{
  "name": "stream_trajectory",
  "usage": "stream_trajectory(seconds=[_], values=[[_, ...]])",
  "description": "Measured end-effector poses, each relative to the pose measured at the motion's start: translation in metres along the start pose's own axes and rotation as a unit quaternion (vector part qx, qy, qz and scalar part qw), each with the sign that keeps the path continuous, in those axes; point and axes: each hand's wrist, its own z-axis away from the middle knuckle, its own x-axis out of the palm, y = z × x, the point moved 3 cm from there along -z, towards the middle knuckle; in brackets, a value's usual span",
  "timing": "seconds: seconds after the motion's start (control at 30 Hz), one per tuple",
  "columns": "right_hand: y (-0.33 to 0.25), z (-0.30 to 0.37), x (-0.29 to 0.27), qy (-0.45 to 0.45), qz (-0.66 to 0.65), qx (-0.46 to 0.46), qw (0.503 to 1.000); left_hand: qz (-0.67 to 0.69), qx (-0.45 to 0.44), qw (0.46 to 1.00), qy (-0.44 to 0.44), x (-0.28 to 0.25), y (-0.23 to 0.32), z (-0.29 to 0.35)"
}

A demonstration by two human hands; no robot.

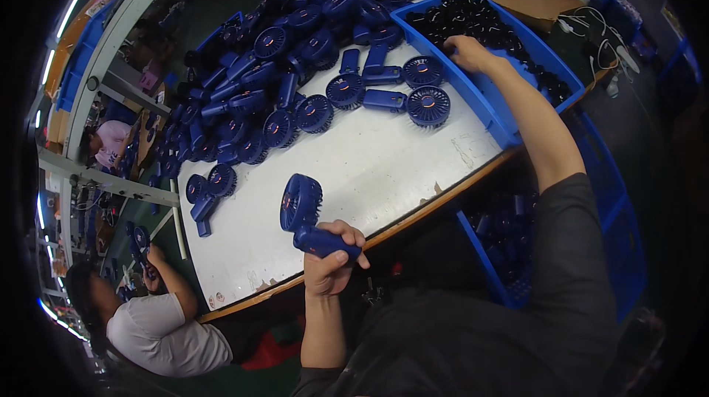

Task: Assembling handheld portable fans on a production line by joining components and using a screwdriver.

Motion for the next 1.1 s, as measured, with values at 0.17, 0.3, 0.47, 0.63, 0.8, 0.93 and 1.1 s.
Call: stream_trajectory(seconds=[0.17,0.3,0.47,0.63,0.8,0.93,1.1], values=[[0.000,-0.006,-0.002,0.039,0.124,0.019,0.991,-0.048,0.000,0.999,0.004,-0.016,0.009,0.016],[0.019,0.008,-0.010,0.055,0.002,-0.009,0.998,-0.098,-0.032,0.991,0.084,-0.030,0.015,0.022],[0.148,-0.004,0.020,0.041,0.124,0.005,0.991,-0.101,-0.057,0.989,0.097,-0.018,0.011,0.013],[0.124,-0.011,0.035,0.078,0.075,-0.076,0.991,-0.125,-0.046,0.978,0.158,-0.032,0.010,0.032],[0.175,-0.019,0.031,-0.026,0.112,-0.024,0.993,-0.125,-0.044,0.981,0.145,-0.033,0.013,0.031],[0.058,0.012,0.024,0.041,0.000,-0.059,0.997,-0.161,-0.055,0.968,0.183,-0.037,0.014,0.032],[0.027,0.021,0.004,0.012,0.063,-0.104,0.993,-0.138,-0.052,0.967,0.206,-0.038,0.008,0.029]])
